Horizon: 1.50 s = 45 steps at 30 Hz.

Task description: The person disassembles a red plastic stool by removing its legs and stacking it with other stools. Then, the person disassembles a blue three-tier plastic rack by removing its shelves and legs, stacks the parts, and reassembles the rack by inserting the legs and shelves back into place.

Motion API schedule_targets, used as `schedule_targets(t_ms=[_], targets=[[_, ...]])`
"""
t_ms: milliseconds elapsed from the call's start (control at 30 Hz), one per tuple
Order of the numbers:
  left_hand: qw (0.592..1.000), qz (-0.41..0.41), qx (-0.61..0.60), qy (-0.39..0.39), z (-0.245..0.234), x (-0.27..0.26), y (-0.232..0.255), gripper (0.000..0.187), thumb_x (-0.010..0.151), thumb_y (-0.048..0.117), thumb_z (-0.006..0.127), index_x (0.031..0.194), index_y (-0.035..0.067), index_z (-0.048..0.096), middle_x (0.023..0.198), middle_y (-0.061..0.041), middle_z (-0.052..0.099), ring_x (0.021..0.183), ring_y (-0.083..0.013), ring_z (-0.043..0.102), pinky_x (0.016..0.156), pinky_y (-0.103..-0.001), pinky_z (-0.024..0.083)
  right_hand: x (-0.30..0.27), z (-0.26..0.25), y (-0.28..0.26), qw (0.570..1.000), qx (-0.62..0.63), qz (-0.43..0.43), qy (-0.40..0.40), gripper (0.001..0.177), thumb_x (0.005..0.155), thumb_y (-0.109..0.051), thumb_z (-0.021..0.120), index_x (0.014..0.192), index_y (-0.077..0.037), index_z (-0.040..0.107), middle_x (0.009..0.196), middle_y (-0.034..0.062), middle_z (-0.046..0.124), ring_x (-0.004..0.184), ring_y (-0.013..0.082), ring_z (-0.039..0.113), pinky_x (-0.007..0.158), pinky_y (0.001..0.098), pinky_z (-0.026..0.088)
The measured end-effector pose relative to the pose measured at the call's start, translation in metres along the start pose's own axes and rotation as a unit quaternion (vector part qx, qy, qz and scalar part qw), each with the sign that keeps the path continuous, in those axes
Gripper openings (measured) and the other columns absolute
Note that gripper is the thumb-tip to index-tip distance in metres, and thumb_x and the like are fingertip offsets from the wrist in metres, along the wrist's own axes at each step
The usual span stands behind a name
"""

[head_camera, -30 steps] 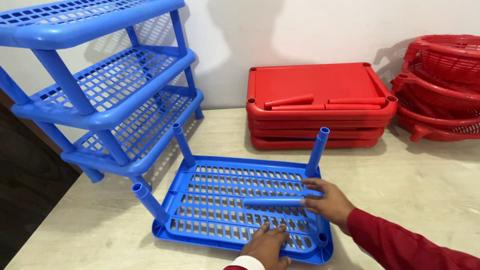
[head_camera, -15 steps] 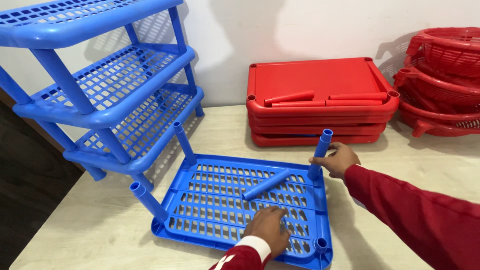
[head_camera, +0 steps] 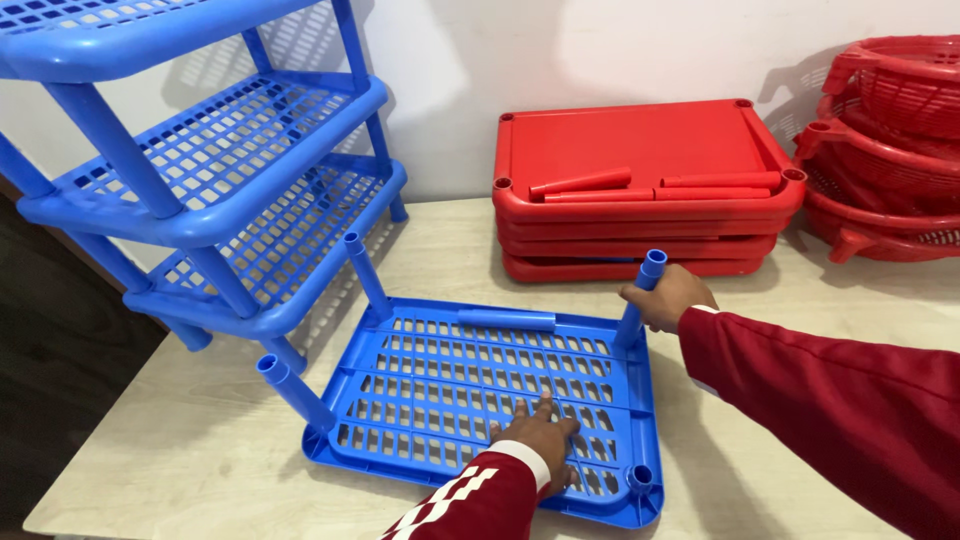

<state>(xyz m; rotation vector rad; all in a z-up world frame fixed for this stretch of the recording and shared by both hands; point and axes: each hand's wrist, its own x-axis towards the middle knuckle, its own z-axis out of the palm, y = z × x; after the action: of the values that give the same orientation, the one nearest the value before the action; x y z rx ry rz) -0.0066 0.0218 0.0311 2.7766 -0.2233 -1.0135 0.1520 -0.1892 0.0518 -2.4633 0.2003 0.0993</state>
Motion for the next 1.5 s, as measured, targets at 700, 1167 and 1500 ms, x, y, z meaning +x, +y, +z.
schedule_targets(t_ms=[700,1167,1500], targets=[[0.992,-0.084,-0.041,0.084,-0.056,0.028,-0.028,0.092,0.083,0.053,0.079,0.159,0.039,0.03,0.169,-0.004,0.022,0.153,-0.0429,0.025,0.117,-0.067,0.035,0.006,-0.048,-0.02,0.985,-0.152,-0.062,-0.052,0.05,0.081,-0.058,0.075,0.073,-0.008,0.078,0.066,0.0071,0.076,0.063,0.0181,0.073,0.064,0.0345,0.056],[0.992,-0.099,-0.065,0.049,-0.03,0.034,-0.033,0.096,0.077,0.052,0.086,0.157,0.04,0.036,0.174,-0.001,0.003,0.158,-0.0449,0.0,0.122,-0.072,0.014,0.04,-0.06,-0.017,0.962,-0.135,-0.1,-0.215,0.031,0.076,-0.037,0.081,0.101,-0.018,0.083,0.082,0.0045,0.078,0.072,0.0159,0.071,0.067,0.0314,0.061],[0.991,-0.109,-0.07,0.043,-0.028,0.035,-0.032,0.097,0.076,0.053,0.086,0.158,0.043,0.033,0.174,0.0,0.001,0.159,-0.0431,-0.003,0.123,-0.07,0.012,0.011,-0.063,-0.039,0.958,-0.257,-0.092,-0.092,0.053,0.08,-0.058,0.079,0.078,-0.005,0.082,0.068,0.006,0.076,0.07,0.0201,0.077,0.07,0.0362,0.06]])
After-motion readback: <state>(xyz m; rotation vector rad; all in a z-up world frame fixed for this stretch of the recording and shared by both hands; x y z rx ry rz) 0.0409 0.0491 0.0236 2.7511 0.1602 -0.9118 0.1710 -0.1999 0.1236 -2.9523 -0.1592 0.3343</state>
